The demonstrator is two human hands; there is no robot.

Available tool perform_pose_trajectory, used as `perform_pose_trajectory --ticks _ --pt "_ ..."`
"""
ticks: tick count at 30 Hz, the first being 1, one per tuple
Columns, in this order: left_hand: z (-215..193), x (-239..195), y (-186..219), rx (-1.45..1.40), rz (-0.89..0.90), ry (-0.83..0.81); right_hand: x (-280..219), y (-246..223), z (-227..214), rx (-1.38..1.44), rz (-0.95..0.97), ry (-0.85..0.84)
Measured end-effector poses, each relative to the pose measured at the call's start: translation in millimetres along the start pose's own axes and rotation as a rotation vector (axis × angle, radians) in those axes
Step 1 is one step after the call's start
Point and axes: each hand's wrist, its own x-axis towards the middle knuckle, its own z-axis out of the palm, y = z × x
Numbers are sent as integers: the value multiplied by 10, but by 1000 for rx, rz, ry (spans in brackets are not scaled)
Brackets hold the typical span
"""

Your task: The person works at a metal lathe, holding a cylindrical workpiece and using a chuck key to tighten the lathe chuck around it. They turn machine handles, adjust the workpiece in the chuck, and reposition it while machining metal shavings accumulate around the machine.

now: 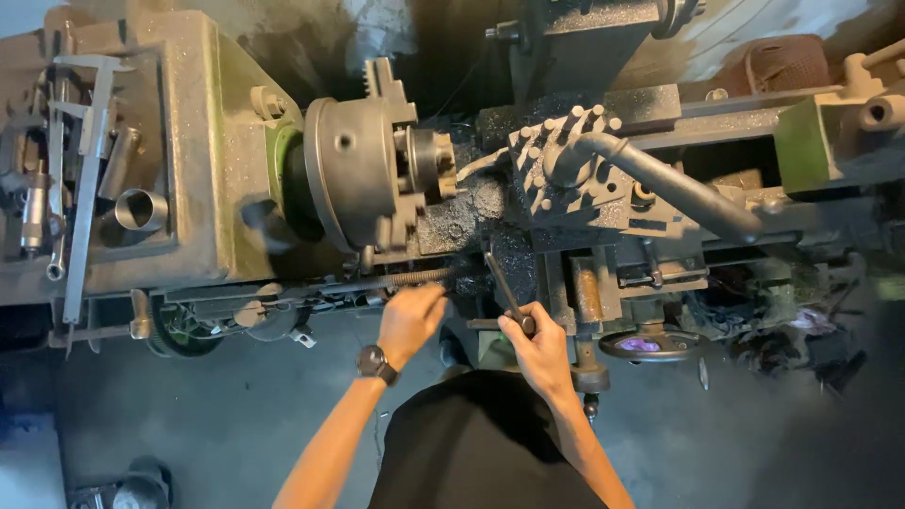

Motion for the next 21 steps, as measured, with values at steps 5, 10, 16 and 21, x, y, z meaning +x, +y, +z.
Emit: perform_pose_trajectory --ticks 5,10,16,21 --pt "-1014 601 532 -233 111 209 -16 84 52 -3 28 0" --pt "-1417 1592 366 44 81 591 -58 16 102 -14 79 -14" --pt "-1219 1968 138 117 -98 449 67 194 169 -95 123 -11" --pt "-1304 2453 -100 106 -197 329 180 366 172 -77 76 22"
